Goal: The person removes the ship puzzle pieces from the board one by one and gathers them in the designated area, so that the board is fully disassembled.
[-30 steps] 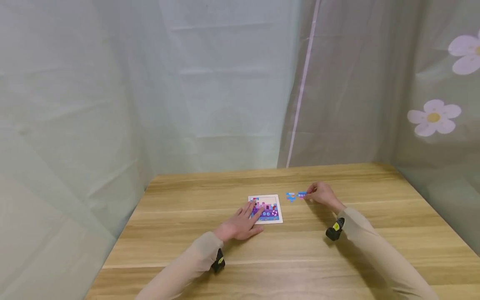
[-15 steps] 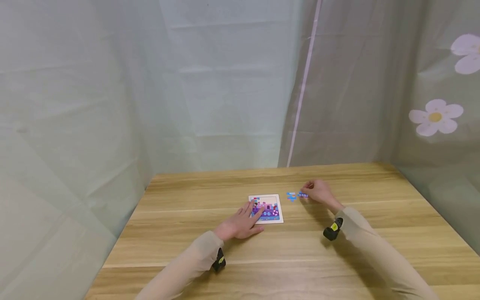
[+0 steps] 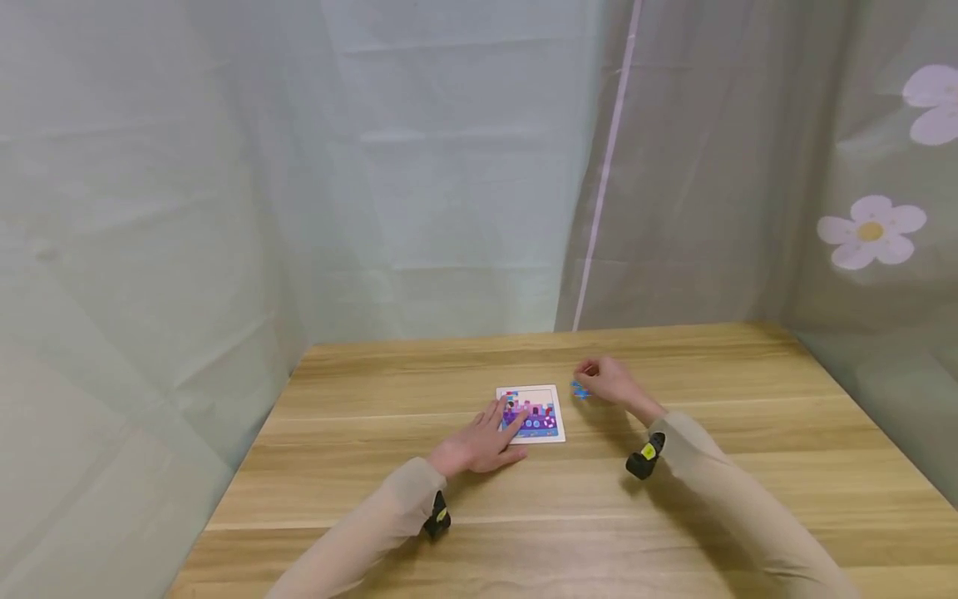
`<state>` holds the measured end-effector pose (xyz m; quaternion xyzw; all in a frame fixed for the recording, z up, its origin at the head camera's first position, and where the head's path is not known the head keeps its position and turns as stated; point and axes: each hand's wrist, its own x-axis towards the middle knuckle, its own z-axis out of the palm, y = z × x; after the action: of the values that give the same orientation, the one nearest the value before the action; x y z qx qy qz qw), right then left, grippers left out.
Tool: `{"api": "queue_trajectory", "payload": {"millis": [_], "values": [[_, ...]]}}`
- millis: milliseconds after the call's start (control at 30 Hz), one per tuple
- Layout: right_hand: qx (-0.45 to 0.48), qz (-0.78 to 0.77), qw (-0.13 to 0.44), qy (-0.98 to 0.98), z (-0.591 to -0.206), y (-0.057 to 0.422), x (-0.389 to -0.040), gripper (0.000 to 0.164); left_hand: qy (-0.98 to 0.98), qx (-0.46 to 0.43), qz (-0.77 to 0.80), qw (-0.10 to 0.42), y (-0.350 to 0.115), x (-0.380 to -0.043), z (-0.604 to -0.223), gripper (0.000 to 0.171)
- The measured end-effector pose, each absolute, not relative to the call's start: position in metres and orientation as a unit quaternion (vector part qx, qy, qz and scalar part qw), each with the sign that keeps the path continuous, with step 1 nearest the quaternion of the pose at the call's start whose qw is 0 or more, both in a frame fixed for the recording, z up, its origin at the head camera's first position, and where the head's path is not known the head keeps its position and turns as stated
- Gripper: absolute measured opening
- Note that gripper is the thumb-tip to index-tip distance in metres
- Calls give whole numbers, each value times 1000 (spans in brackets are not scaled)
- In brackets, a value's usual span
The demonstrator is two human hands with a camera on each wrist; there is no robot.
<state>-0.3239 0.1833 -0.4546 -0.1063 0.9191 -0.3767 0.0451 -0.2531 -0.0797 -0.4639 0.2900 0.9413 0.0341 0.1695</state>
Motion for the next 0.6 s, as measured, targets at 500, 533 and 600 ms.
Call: {"api": "queue_trajectory", "payload": {"millis": [500, 533, 600], "values": [[-156, -437, 103, 880, -459, 143, -324, 18, 939, 294, 36, 177, -81, -257, -461, 73], [-158, -435, 103, 880, -459, 141, -324, 18, 938, 294, 36, 178, -81, -257, -461, 73], [-163, -436, 104, 879, -459, 137, -324, 19, 937, 296, 36, 180, -81, -258, -463, 73]]}}
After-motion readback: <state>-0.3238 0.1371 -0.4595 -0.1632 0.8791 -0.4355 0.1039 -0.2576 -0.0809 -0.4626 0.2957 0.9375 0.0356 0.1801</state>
